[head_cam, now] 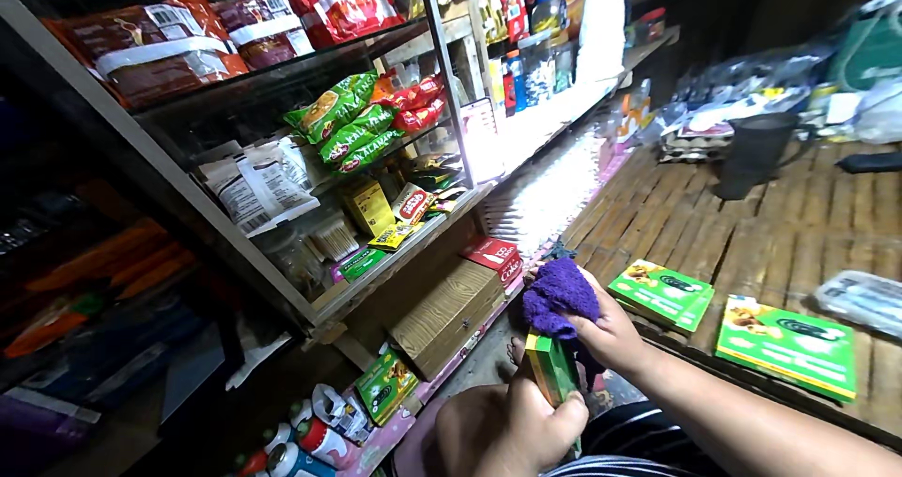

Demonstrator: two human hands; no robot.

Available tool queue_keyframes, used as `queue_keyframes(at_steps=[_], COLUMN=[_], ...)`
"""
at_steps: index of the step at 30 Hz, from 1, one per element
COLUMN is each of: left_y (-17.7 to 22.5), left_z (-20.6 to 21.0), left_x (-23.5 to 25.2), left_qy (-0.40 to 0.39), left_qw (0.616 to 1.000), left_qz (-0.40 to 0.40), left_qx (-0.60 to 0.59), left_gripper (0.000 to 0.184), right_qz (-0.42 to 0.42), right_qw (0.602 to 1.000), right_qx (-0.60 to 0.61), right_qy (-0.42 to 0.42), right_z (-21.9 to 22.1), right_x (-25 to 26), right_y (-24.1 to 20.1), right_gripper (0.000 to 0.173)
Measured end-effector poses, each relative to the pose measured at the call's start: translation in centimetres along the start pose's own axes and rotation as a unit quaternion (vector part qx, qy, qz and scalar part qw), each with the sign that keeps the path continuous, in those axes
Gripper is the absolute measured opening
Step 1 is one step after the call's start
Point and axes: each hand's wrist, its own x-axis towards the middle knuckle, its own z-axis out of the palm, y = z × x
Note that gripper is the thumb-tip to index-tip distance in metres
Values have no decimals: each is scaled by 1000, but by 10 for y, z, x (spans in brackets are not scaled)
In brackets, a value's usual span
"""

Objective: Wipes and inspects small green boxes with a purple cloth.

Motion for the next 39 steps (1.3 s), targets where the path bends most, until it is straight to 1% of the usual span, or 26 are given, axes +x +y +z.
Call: queue_keyframes(at_steps=[2,5,7,8,9,11,15,17,18,22,26,30,33,35,37,39], left_y=[0,-1,-1,-2,-2,-2,-1,-1,-1,1,0,3,17,7,7,20], left_z=[0,0,0,-1,-1,-1,-1,0,0,1,0,0,2,1,-3,-6], left_x=[0,1,0,0,0,1,0,0,-1,-1,-1,-2,-1,-1,0,2], left_qy=[1,4,6,6,5,4,-1,-4,-5,-10,-15,-19,-6,-10,-24,-43], left_qw=[1000,1000,1000,1000,1000,1000,1000,1000,1000,1000,1000,999,1000,1000,1000,997], left_qz=[-8,-6,2,8,10,6,0,10,13,9,6,13,-15,-3,7,-26], left_qx=[-1,3,1,-2,-4,-1,-8,-20,-24,-27,-13,-27,-9,-11,10,66], left_gripper=[35,37,38,38,38,36,36,36,36,37,35,34,31,32,36,41], right_qz=[11,38,46,47,46,43,28,11,6,-2,0,9,-5,-29,-54,-68], right_qw=[1000,999,999,999,999,999,999,1000,1000,1000,1000,999,999,997,995,995], right_qx=[-1,-8,-7,-5,-4,-8,-1,6,3,-22,-12,-12,-53,-74,-78,-70], right_qy=[-5,-18,-22,-24,-24,-25,-16,-13,-10,10,21,29,6,-18,-25,-31], right_z=[0,0,1,1,1,2,1,-1,-2,-4,-3,-2,-3,-1,5,10], right_x=[-1,-3,-3,-3,-2,-2,-1,0,0,1,0,-4,-6,-8,-12,-16], right_y=[1,2,2,2,1,-1,-3,0,1,4,7,6,-1,-7,-8,-9], right_gripper=[50,79,95,100,101,94,64,53,50,49,52,53,56,55,54,56])
